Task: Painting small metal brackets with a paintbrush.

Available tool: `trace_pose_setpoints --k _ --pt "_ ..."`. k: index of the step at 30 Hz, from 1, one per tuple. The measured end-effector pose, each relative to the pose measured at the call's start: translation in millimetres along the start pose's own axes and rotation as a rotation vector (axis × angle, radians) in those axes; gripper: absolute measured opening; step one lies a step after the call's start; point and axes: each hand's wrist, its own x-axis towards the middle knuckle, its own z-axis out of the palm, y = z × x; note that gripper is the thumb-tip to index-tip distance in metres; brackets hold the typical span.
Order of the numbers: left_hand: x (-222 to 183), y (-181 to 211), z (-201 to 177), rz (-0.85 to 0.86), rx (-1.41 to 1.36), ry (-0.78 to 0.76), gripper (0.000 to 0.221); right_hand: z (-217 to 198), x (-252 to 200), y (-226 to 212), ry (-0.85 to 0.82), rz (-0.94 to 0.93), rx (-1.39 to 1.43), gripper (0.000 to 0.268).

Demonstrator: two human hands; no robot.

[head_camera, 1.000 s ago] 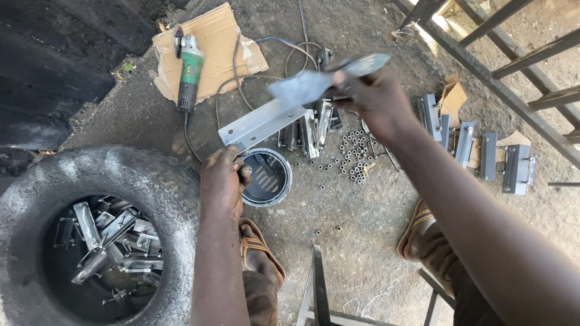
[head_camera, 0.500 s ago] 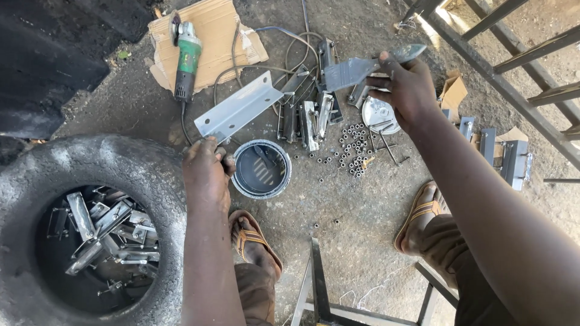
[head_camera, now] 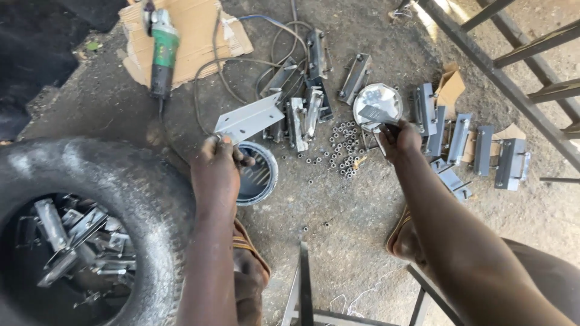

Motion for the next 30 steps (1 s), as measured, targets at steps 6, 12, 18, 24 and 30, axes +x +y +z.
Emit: trace_pose_setpoints --k 6,12,18,24,30 --pt "-8 17 24 0.106 0.304 -0.06 0.042 -6 50 13 -0.023 0.026 0.166 0.032" --pt "4 -2 43 0.272 0.397 0.016 0.029 -22 87 42 -0.126 0.108 0.268 0.029" --pt "9 5 45 0.154 0.277 -0.062 0.022 -18 58 51 -0.09 0.194 0.178 0.03" --pt "-4 21 43 0.008 0.345 -0.06 0.024 -7 24 39 -0.019 0.168 -0.158 0.038" --pt "9 -8 42 0.161 0.801 -0.001 0.017 -30 87 80 0.003 0.0 -0.392 0.036"
